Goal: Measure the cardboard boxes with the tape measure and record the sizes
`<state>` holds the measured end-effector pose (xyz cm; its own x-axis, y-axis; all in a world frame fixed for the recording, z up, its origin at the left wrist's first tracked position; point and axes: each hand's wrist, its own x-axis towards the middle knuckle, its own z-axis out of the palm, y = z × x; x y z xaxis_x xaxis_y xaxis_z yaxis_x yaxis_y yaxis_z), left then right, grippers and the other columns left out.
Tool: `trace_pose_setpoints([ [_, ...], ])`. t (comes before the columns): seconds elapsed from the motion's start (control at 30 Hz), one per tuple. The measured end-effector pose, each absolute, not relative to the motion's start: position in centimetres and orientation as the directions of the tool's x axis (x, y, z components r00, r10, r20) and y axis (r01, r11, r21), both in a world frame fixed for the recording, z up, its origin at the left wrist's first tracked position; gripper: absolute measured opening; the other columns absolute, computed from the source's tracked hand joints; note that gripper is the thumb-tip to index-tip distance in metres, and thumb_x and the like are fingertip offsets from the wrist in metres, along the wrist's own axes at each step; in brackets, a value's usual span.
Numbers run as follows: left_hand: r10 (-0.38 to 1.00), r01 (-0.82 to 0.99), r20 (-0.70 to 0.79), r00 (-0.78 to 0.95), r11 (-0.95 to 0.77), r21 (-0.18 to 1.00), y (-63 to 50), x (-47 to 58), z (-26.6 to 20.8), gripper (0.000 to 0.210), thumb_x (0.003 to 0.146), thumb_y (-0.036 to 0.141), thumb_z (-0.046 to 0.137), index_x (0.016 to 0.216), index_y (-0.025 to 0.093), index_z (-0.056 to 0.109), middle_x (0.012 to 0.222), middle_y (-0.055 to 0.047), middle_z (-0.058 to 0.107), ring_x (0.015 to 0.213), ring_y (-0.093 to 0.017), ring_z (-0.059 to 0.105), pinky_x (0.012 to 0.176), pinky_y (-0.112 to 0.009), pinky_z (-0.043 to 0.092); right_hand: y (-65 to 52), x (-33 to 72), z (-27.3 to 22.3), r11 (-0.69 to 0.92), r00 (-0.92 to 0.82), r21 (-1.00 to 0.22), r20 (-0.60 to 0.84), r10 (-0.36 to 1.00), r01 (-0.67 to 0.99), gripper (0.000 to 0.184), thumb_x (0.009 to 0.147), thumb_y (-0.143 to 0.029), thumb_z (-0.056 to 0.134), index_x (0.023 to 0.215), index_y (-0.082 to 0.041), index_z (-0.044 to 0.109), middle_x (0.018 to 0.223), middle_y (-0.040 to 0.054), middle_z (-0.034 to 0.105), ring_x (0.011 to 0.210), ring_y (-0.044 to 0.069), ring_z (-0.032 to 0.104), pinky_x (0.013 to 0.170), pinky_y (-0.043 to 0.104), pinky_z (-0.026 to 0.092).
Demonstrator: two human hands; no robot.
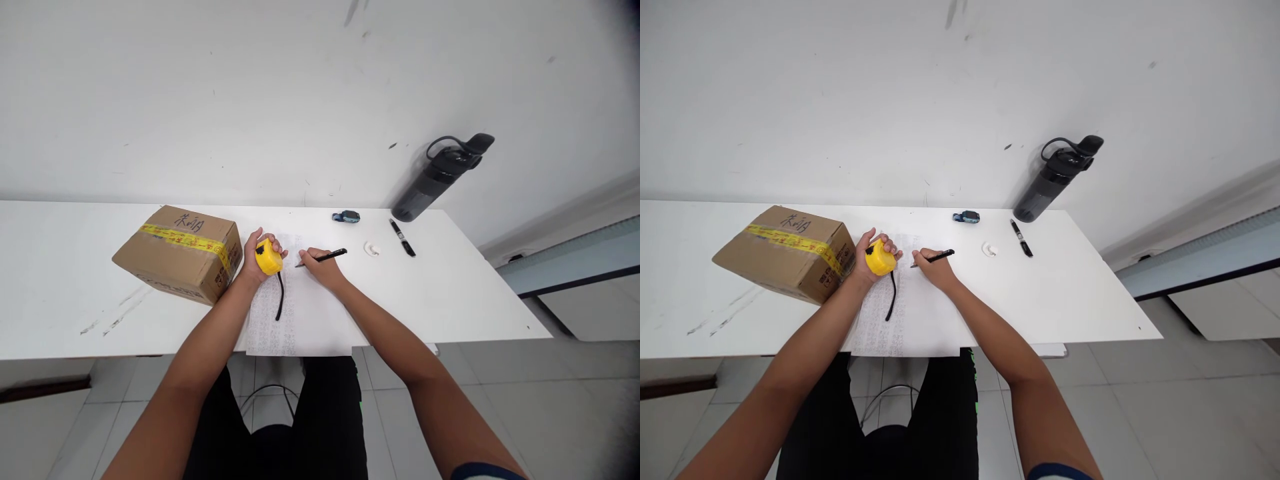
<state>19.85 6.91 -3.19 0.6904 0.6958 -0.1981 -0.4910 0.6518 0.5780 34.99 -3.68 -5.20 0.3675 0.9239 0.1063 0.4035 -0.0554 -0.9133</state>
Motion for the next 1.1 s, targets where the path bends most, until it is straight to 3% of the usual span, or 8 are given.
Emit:
trace_pose_setpoints([
  [0.13,0.694,-0.488,-0.203,0.691,0.655,0.576,6.85,19.84,-3.01,0.051,0.098,0.045,0.041,0.058,0.017,0.058,0.049,0.0,0.052,0.05,-0.013,0.055,0.069,-0.031,0.054,-3.75,34.87,-5.09,-0.05,0.436,-0.925,0.13,0.891,0.378,0.038,0.085,-0.047,0.052,0.056,-0.022,0.052,0.062,0.0011,0.061,0.068,0.018,0.06,0.069,0.031,0.047],
  [0.4,0.694,-0.499,-0.191,0.695,0.656,0.566,6.8,19.94,-3.12,0.052,0.098,0.043,0.04,0.059,0.017,0.059,0.05,-0.001,0.054,0.05,-0.013,0.055,0.068,-0.031,0.055,-3.68,35.07,-5.26,-0.024,0.397,-0.929,0.134,0.908,0.37,0.038,0.085,-0.047,0.052,0.057,-0.021,0.054,0.064,0.0012,0.063,0.067,0.016,0.058,0.068,0.03,0.045],
  [0.77,0.692,-0.498,-0.191,0.696,0.657,0.566,6.73,19.96,-3.0,0.052,0.099,0.04,0.036,0.058,0.016,0.058,0.049,-0.002,0.054,0.049,-0.012,0.054,0.067,-0.03,0.055,-3.91,34.94,-5.25,-0.032,0.485,-0.941,0.145,0.863,0.337,0.038,0.083,-0.045,0.054,0.054,-0.022,0.047,0.056,-0.0015,0.052,0.063,0.015,0.052,0.064,0.029,0.044],
  [0.93,0.688,-0.487,-0.199,0.698,0.66,0.572,6.81,19.98,-3.11,0.052,0.099,0.043,0.038,0.058,0.017,0.058,0.049,-0.001,0.053,0.049,-0.013,0.055,0.068,-0.03,0.055,-3.89,35.12,-5.28,-0.018,0.431,-0.942,0.136,0.892,0.334,0.038,0.083,-0.046,0.054,0.054,-0.021,0.05,0.061,0.0004,0.058,0.064,0.015,0.054,0.066,0.03,0.044],
  [1.1,0.69,-0.488,-0.206,0.694,0.661,0.569,6.78,19.97,-3.1,0.051,0.098,0.044,0.04,0.059,0.017,0.058,0.049,0.0,0.053,0.048,-0.012,0.054,0.068,-0.031,0.055,-4.09,35.08,-5.04,-0.024,0.451,-0.945,0.134,0.882,0.327,0.038,0.083,-0.044,0.053,0.053,-0.022,0.048,0.058,-0.0004,0.056,0.063,0.015,0.054,0.066,0.03,0.045],
])
